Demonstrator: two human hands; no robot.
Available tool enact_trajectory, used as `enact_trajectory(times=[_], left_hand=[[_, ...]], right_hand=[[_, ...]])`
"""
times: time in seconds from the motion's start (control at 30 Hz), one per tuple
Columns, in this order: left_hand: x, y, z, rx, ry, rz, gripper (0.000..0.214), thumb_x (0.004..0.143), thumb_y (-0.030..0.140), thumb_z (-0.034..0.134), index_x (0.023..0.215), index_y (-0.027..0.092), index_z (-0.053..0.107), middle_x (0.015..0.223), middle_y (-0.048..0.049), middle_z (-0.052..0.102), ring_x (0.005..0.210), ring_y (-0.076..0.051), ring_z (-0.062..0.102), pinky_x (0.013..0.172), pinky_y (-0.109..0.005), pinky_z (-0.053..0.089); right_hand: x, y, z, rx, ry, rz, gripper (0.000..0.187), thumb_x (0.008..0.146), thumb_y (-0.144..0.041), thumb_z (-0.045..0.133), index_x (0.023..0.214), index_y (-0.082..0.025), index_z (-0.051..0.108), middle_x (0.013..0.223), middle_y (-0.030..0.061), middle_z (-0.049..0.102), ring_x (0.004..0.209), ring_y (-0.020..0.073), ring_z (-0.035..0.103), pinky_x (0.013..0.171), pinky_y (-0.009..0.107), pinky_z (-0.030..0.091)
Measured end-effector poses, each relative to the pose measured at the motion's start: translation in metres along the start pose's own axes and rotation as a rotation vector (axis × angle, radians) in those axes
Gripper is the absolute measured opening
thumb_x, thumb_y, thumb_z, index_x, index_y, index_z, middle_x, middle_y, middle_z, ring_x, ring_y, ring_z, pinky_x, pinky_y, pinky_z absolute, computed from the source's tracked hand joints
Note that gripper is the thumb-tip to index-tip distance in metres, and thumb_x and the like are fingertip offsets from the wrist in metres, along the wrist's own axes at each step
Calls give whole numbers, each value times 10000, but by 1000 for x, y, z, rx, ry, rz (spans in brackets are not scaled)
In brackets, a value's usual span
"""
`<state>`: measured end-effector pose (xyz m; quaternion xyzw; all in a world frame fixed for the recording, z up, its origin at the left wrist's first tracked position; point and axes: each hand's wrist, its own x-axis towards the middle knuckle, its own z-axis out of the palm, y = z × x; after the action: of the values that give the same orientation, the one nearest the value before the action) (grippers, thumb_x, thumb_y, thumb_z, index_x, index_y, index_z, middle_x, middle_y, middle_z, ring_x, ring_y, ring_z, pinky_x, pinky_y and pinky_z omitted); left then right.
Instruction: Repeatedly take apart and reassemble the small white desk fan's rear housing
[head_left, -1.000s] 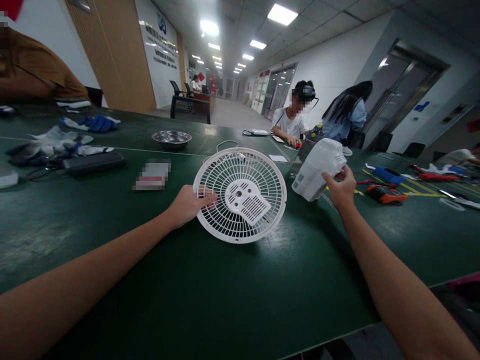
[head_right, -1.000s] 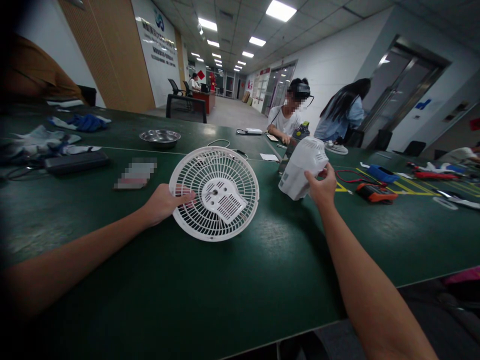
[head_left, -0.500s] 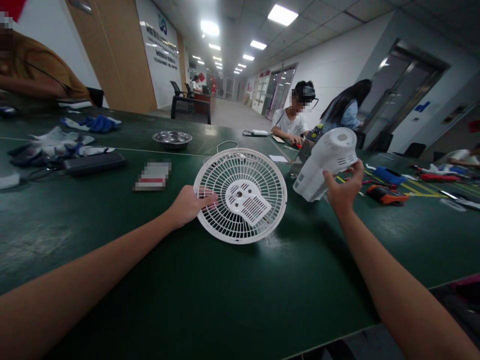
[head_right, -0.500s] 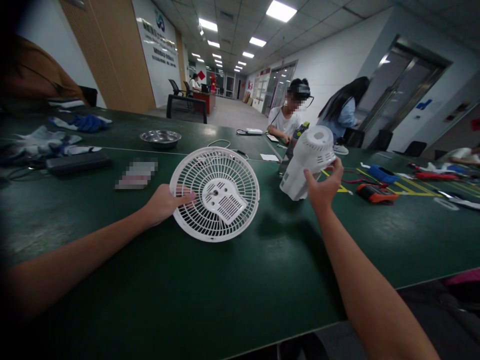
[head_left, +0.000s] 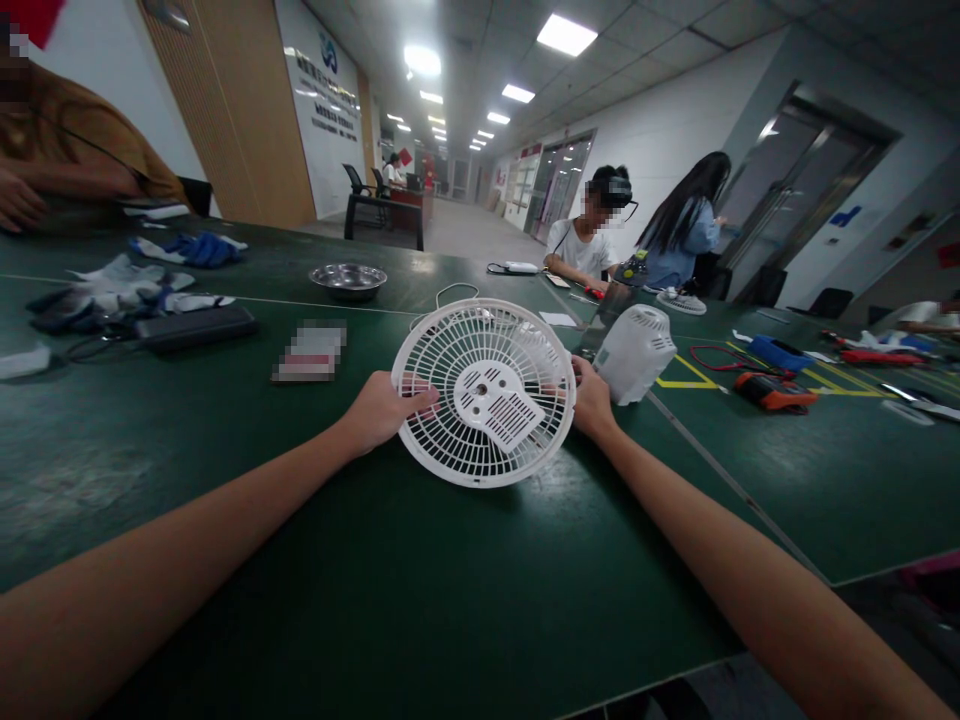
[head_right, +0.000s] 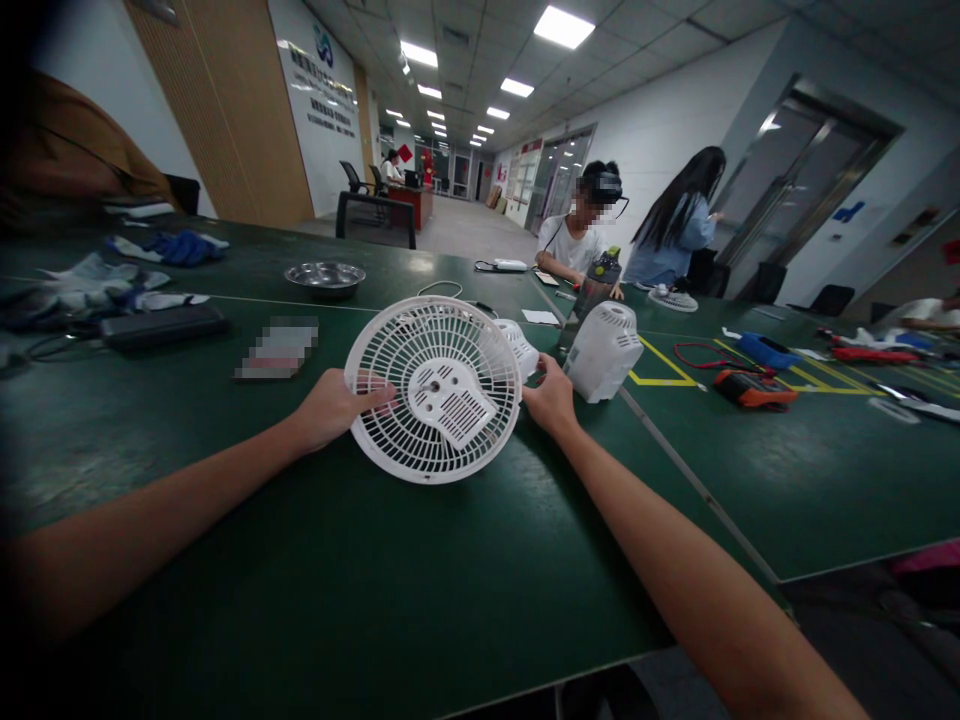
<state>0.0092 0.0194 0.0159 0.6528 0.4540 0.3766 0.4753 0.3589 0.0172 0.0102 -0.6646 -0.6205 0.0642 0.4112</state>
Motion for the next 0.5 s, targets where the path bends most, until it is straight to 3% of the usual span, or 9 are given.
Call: enact_trajectory(times=[0.33,0.5], left_hand=[[0,-1,0,58,-16,44,176,850,362,730,842,186,744,806,-56,776,751,-226,739,721,-366,593],[1,-1,1,53,17,29,156,833,335,743,830,179,741,813,-57,780,743,-220,740,728,-366,593]], right_hand=[[1,3,2,-357,-133,77,653,751,-587,765,1240,-181,616,1226,181,699,1166,416,629,974,551,472],[1,1,-2,-269,-123,-38,603,728,-562,790,1196,-208,653,1176,152,702,1170,381,609,998,528,474]])
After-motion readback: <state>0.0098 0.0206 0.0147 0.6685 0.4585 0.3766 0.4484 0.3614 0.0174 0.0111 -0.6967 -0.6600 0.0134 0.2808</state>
